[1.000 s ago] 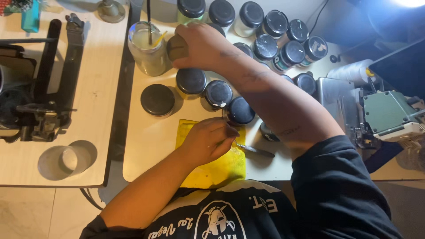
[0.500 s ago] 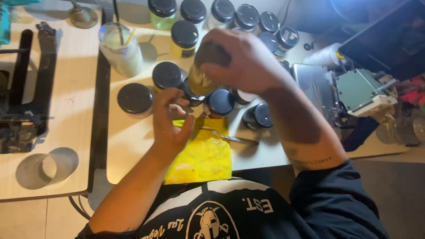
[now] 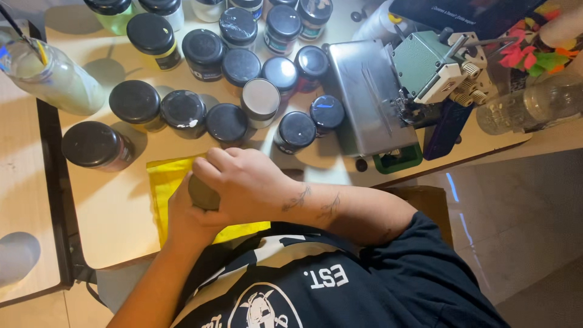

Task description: The person stirs a yellow substance in a small jar with a yellow stick, then opens a second jar and stirs its contents. The person continues to stir the first jar's contents for the remainder of the clip.

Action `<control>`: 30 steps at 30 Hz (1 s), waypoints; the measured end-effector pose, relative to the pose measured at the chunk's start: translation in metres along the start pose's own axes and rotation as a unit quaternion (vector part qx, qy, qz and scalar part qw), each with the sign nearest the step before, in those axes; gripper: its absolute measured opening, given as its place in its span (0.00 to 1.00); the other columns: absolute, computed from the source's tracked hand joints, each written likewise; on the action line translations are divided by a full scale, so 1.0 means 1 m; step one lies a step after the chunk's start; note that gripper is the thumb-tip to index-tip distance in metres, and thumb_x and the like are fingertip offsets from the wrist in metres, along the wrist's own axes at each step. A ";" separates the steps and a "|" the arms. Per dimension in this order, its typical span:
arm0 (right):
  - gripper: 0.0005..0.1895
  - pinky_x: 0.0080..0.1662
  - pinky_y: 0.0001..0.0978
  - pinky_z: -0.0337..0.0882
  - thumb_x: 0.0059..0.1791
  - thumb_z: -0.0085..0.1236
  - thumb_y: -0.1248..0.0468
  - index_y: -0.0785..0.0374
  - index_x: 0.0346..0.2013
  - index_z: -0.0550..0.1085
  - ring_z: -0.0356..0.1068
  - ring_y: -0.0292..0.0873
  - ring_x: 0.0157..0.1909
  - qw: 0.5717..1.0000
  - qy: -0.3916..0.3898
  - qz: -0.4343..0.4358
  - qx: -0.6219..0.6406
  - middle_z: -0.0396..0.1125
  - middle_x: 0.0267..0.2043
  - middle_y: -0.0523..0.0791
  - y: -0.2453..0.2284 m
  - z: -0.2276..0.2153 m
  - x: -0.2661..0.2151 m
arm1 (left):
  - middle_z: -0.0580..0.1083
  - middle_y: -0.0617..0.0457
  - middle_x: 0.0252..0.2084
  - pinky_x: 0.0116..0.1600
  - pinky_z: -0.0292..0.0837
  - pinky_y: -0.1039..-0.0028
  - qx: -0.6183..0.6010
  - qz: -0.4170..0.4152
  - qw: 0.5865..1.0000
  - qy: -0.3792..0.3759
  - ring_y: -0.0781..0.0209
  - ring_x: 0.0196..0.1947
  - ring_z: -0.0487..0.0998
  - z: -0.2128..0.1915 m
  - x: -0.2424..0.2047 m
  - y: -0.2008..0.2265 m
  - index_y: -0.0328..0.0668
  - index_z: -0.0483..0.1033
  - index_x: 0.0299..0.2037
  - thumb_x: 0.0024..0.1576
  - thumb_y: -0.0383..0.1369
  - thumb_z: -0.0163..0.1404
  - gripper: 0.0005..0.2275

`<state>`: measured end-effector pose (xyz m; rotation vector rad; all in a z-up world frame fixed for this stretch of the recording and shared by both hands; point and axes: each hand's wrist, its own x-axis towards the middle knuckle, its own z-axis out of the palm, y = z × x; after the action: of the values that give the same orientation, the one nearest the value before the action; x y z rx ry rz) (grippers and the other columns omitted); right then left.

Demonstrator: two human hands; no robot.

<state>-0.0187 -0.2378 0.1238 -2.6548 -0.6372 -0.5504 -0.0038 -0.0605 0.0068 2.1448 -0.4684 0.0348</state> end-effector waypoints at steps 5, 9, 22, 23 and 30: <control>0.36 0.37 0.39 0.80 0.44 0.60 0.33 0.60 0.49 0.73 0.78 0.50 0.33 0.997 0.013 -0.066 0.027 0.67 0.38 0.48 -0.002 0.002 -0.010 | 0.77 0.56 0.37 0.49 0.79 0.62 0.025 -0.001 0.999 -0.029 0.50 0.42 0.84 0.000 -0.015 -0.017 0.52 0.73 0.49 0.40 0.39 0.65 0.25; 0.37 0.35 0.40 0.78 0.44 0.58 0.33 0.62 0.49 0.71 0.77 0.50 0.32 0.997 0.035 -0.068 0.016 0.65 0.37 0.46 -0.003 0.008 -0.019 | 0.76 0.48 0.36 0.47 0.79 0.56 0.046 0.031 0.998 -0.035 0.42 0.39 0.84 0.002 -0.019 -0.018 0.45 0.72 0.48 0.39 0.39 0.63 0.25; 0.36 0.35 0.39 0.77 0.45 0.58 0.35 0.64 0.48 0.72 0.73 0.48 0.31 0.979 0.090 -0.157 0.094 0.64 0.38 0.46 -0.001 0.024 -0.016 | 0.77 0.46 0.33 0.43 0.79 0.57 -0.013 0.034 0.999 -0.035 0.38 0.34 0.83 -0.015 -0.028 -0.012 0.41 0.72 0.48 0.41 0.39 0.63 0.25; 0.36 0.35 0.39 0.77 0.45 0.58 0.36 0.64 0.48 0.72 0.73 0.49 0.31 0.977 0.095 -0.161 0.099 0.64 0.38 0.46 -0.001 0.026 -0.017 | 0.77 0.48 0.33 0.42 0.79 0.58 -0.013 0.044 0.998 -0.040 0.40 0.33 0.83 -0.015 -0.029 -0.014 0.43 0.72 0.50 0.40 0.41 0.63 0.27; 0.38 0.35 0.39 0.78 0.42 0.62 0.35 0.65 0.48 0.73 0.75 0.49 0.31 0.975 0.089 -0.177 0.105 0.65 0.37 0.47 0.000 0.029 -0.013 | 0.77 0.45 0.35 0.43 0.80 0.54 -0.030 0.044 0.997 -0.049 0.37 0.33 0.82 -0.017 -0.026 -0.017 0.39 0.72 0.52 0.41 0.42 0.66 0.30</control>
<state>-0.0213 -0.2304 0.0926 -2.2741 -1.0582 -0.7614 -0.0194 -0.0294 -0.0018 2.0736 -0.6126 -0.0348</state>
